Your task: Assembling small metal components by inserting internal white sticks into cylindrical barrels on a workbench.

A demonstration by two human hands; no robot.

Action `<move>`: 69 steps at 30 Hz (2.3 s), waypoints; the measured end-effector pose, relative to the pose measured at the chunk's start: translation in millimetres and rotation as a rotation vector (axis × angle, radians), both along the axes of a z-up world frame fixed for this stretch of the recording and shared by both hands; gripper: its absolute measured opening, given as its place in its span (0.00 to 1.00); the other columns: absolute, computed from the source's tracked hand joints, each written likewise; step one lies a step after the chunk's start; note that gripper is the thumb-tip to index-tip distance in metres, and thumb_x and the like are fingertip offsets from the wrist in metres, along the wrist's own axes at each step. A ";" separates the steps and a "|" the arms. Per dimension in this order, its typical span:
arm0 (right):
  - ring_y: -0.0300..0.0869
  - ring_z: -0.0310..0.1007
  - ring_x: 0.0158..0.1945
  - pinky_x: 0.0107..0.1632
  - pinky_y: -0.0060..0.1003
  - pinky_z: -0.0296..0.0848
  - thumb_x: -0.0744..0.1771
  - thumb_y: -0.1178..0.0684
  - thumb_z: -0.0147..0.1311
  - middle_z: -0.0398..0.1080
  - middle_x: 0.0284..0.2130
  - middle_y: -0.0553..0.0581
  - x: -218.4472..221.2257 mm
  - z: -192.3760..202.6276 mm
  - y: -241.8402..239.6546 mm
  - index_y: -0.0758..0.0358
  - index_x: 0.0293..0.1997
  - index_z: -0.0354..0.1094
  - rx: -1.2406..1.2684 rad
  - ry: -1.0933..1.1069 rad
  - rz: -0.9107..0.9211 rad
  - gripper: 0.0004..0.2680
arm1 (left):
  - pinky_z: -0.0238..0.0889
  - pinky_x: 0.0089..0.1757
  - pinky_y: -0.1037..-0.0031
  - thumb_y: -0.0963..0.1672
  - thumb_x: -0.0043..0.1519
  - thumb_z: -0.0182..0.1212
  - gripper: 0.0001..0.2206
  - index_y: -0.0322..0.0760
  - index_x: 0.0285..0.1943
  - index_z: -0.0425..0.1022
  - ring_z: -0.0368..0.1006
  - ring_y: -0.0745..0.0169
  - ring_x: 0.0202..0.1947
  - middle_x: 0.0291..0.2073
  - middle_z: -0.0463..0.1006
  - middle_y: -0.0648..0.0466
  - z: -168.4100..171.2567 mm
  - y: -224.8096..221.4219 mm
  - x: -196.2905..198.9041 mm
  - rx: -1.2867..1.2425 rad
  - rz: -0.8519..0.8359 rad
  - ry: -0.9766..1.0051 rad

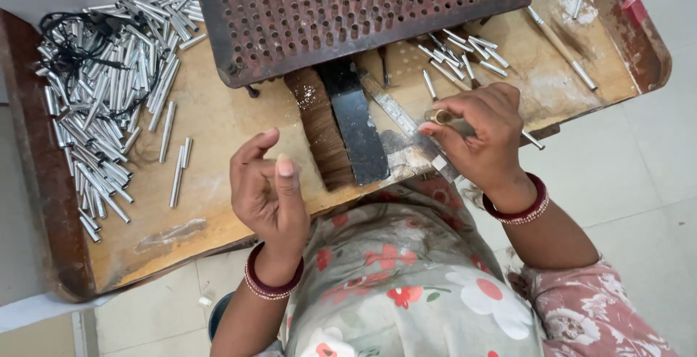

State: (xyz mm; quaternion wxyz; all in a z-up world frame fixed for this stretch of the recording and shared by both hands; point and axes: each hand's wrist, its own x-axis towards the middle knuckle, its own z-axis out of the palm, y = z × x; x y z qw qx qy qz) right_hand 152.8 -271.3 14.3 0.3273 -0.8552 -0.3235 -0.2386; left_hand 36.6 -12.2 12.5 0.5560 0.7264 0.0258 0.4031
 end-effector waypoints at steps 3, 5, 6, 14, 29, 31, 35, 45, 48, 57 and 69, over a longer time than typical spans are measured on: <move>0.49 0.72 0.42 0.55 0.42 0.60 0.66 0.46 0.70 0.77 0.38 0.53 -5.2 1.0 -1.3 0.60 0.44 0.76 -0.011 -0.063 0.030 0.11 | 0.66 0.58 0.69 0.37 0.70 0.58 0.04 0.35 0.44 0.68 0.71 0.56 0.61 0.50 0.73 0.47 -10.0 -0.6 1.2 0.029 -0.021 0.007; 0.48 0.72 0.40 0.56 0.42 0.61 0.65 0.46 0.70 0.76 0.34 0.52 -5.2 -0.3 -0.2 0.60 0.44 0.76 0.010 -0.032 0.020 0.11 | 0.65 0.60 0.69 0.37 0.71 0.60 0.05 0.34 0.50 0.68 0.71 0.58 0.60 0.54 0.72 0.46 -12.5 -2.3 -1.0 -0.018 -0.039 -0.012; 0.46 0.72 0.39 0.58 0.43 0.61 0.65 0.45 0.71 0.74 0.31 0.51 -2.7 0.0 0.7 0.61 0.44 0.76 0.033 -0.009 0.008 0.12 | 0.64 0.62 0.70 0.37 0.71 0.61 0.08 0.32 0.56 0.68 0.71 0.60 0.60 0.58 0.71 0.45 -13.2 -2.8 0.6 -0.062 -0.060 -0.040; 0.45 0.71 0.34 0.56 0.43 0.62 0.65 0.46 0.72 0.73 0.28 0.51 -0.5 -4.1 2.4 0.60 0.41 0.75 -0.007 0.048 -0.011 0.11 | 0.64 0.63 0.70 0.37 0.71 0.61 0.09 0.32 0.56 0.67 0.70 0.60 0.60 0.61 0.71 0.45 -13.1 -5.1 -1.5 -0.114 -0.079 -0.033; 0.44 0.72 0.36 0.55 0.42 0.60 0.63 0.43 0.71 0.74 0.29 0.50 3.6 15.5 -0.4 0.59 0.40 0.74 -0.108 0.078 -0.022 0.13 | 0.64 0.62 0.71 0.37 0.71 0.61 0.09 0.33 0.56 0.68 0.71 0.61 0.60 0.60 0.71 0.46 -9.5 -4.1 -3.3 -0.134 -0.094 -0.037; 0.45 0.72 0.39 0.55 0.43 0.59 0.62 0.42 0.71 0.74 0.31 0.51 4.6 25.0 -2.1 0.58 0.41 0.75 -0.143 0.045 -0.011 0.13 | 0.64 0.62 0.71 0.37 0.71 0.61 0.09 0.33 0.56 0.68 0.71 0.61 0.60 0.60 0.71 0.46 -7.2 -6.1 -5.9 -0.132 -0.097 -0.031; 0.42 0.71 0.36 0.54 0.41 0.60 0.67 0.46 0.67 0.75 0.32 0.49 10.4 33.1 -3.3 0.57 0.39 0.77 -0.089 0.134 0.048 0.08 | 0.64 0.63 0.71 0.37 0.71 0.61 0.09 0.33 0.56 0.67 0.70 0.61 0.61 0.60 0.70 0.46 -1.4 -10.2 -8.3 -0.123 -0.137 -0.028; 0.37 0.71 0.38 0.50 0.33 0.67 0.71 0.48 0.65 0.75 0.35 0.53 -13.9 9.8 7.1 0.65 0.41 0.75 0.405 0.228 0.018 0.10 | 0.65 0.59 0.73 0.38 0.70 0.62 0.10 0.33 0.58 0.69 0.71 0.59 0.59 0.58 0.72 0.45 22.4 -39.5 -0.6 0.029 -0.202 -0.015; 0.34 0.68 0.36 0.64 0.37 0.66 0.71 0.49 0.65 0.73 0.32 0.53 -32.6 -15.6 14.2 0.67 0.42 0.72 0.891 0.336 0.209 0.10 | 0.68 0.55 0.73 0.40 0.70 0.59 0.11 0.31 0.60 0.68 0.72 0.56 0.58 0.58 0.73 0.44 29.0 -60.2 3.2 0.033 -0.298 0.022; 0.36 0.69 0.39 0.69 0.44 0.66 0.70 0.50 0.65 0.73 0.35 0.54 -61.3 -21.7 31.9 0.65 0.43 0.71 1.125 0.441 0.320 0.09 | 0.67 0.39 0.69 0.43 0.76 0.50 0.08 0.31 0.53 0.70 0.74 0.54 0.35 0.39 0.74 0.46 20.2 -86.6 6.1 0.015 -0.492 0.098; 0.38 0.77 0.41 0.45 0.28 0.75 0.67 0.48 0.66 0.76 0.41 0.60 -50.8 -5.0 8.8 0.68 0.50 0.73 0.554 0.351 0.459 0.14 | 0.63 0.34 0.66 0.41 0.75 0.49 0.07 0.31 0.44 0.68 0.70 0.47 0.30 0.33 0.71 0.45 22.0 -85.9 0.2 0.034 -0.451 0.054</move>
